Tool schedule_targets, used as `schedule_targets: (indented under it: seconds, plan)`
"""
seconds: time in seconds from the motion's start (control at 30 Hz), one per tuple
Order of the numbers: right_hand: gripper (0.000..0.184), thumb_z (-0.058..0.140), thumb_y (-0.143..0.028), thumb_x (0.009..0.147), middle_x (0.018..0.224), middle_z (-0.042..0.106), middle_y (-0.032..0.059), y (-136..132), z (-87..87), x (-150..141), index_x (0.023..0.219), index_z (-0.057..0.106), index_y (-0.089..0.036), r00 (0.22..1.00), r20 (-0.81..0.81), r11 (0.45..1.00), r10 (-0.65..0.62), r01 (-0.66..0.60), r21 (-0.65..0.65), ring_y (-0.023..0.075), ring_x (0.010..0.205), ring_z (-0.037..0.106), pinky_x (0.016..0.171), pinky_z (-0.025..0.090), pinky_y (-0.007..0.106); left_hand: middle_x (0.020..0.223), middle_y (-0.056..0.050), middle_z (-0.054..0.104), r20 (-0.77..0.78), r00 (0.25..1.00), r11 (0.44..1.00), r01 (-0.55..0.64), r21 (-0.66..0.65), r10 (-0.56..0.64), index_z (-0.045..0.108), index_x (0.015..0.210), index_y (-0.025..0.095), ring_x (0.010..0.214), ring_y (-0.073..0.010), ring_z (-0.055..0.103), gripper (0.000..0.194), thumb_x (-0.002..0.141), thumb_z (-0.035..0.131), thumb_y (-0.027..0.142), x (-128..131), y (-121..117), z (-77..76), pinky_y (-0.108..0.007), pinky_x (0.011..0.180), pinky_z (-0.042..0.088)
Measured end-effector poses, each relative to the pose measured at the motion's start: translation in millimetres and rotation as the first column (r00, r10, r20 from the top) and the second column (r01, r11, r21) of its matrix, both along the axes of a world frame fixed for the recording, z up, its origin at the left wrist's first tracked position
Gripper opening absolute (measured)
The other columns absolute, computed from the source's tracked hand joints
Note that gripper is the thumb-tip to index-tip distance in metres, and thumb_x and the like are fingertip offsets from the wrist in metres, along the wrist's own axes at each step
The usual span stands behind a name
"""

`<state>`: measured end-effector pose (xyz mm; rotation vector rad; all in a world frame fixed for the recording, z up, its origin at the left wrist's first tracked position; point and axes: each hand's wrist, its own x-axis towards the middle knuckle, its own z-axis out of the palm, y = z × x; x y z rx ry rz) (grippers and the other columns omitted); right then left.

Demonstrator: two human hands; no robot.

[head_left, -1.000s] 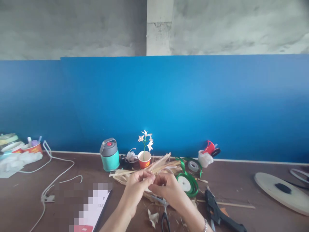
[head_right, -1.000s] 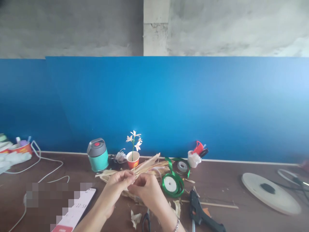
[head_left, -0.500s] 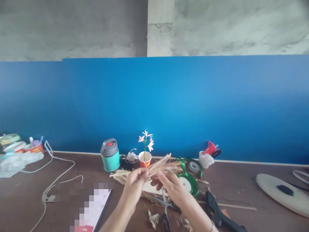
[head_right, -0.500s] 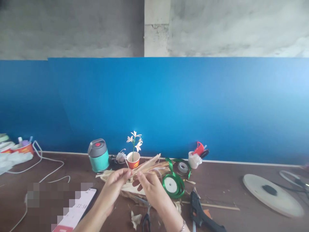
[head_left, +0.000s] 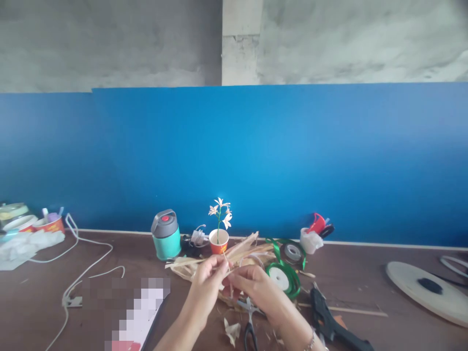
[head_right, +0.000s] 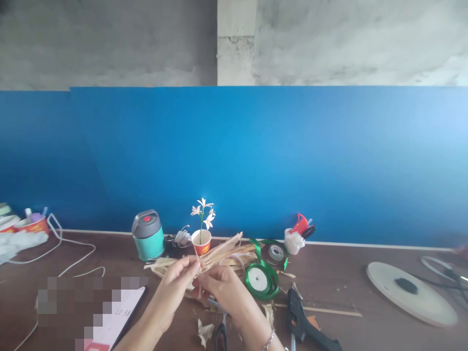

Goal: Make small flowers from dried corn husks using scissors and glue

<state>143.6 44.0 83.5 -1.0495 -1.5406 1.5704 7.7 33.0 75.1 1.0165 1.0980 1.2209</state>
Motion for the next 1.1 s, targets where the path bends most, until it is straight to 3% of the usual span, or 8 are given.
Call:
schedule_targets:
  seconds: [0.23, 0.4, 0.57, 0.77, 0.93, 1.1]
  plan:
    - [0.031, 0.073, -0.042, 0.065, 0.058, 0.067, 0.004, 2.4, -5.3, -0.5, 0.06, 0.07, -0.012, 0.998, -0.035, 0.996, -0.058, 0.055, -0.064, 0.0102, 0.05, 0.051, 0.053, 0.039, 0.023, 0.052, 0.002, 0.057, 0.062, 0.998, 0.999, 0.03, -0.03, -0.028, 0.063, 0.074, 0.015, 0.047, -0.0119, 0.054, 0.037, 0.066, 0.069, 0.052, 1.2, -6.2, 11.4, -0.023, 0.049, 0.041]
    - [0.037, 0.073, -0.047, 0.064, 0.055, 0.064, 0.0029, 3.2, -9.0, -1.7, 0.058, 0.065, -0.012, 0.996, -0.007, 0.996, -0.085, 0.085, -0.013, 0.0085, 0.047, 0.046, 0.048, 0.033, 0.021, 0.056, 0.001, 0.059, 0.095, 0.995, 1.0, 0.015, -0.026, -0.012, 0.062, 0.064, 0.016, 0.052, -0.0133, 0.054, 0.033, 0.061, 0.075, 0.046, -0.3, -5.9, 14.9, -0.024, 0.05, 0.041]
    - [0.036, 0.073, -0.047, 0.061, 0.051, 0.059, 0.0003, 2.6, -8.4, -6.8, 0.053, 0.059, -0.014, 0.978, 0.038, 0.977, -0.207, 0.204, 0.059, 0.0072, 0.044, 0.037, 0.045, 0.027, 0.022, 0.056, -0.001, 0.061, 0.022, 1.0, 1.0, 0.006, -0.013, -0.005, 0.065, 0.063, 0.015, 0.059, -0.0152, 0.054, 0.038, 0.064, 0.07, 0.052, -4.9, -2.3, 9.3, -0.026, 0.058, 0.039]
    - [0.031, 0.074, -0.037, 0.059, 0.046, 0.05, -0.0041, 0.1, -2.2, -7.4, 0.051, 0.052, -0.017, 0.968, 0.112, 0.972, -0.224, 0.214, 0.095, 0.0076, 0.045, 0.038, 0.047, 0.029, 0.022, 0.06, -0.001, 0.063, 0.071, 0.997, 0.998, -0.032, -0.045, 0.035, 0.068, 0.067, 0.015, 0.065, -0.0161, 0.054, 0.029, 0.06, 0.075, 0.042, -6.2, -1.2, 7.6, -0.026, 0.065, 0.037]
    - [0.025, 0.062, -0.037, 0.071, 0.057, 0.064, 0.0021, 2.8, -3.6, -0.2, 0.059, 0.063, -0.015, 0.981, 0.091, 0.979, -0.17, 0.157, 0.128, 0.0109, 0.052, 0.049, 0.053, 0.037, 0.023, 0.062, -0.001, 0.062, 0.05, 0.994, 0.995, -0.098, 0.015, 0.097, 0.068, 0.07, 0.015, 0.065, -0.0161, 0.053, 0.029, 0.063, 0.073, 0.044, -8.8, 0.2, 11.3, -0.026, 0.066, 0.038]
    - [0.015, 0.064, -0.028, 0.067, 0.056, 0.063, 0.0007, 5.4, -6.0, 4.2, 0.057, 0.063, -0.016, 0.972, 0.147, 0.978, -0.182, 0.164, 0.128, 0.0112, 0.052, 0.048, 0.052, 0.037, 0.023, 0.061, -0.001, 0.061, 0.048, 0.99, 0.991, -0.136, 0.003, 0.136, 0.068, 0.068, 0.015, 0.063, -0.0144, 0.051, 0.03, 0.06, 0.075, 0.043, -7.9, 0.6, 11.0, -0.025, 0.062, 0.036]
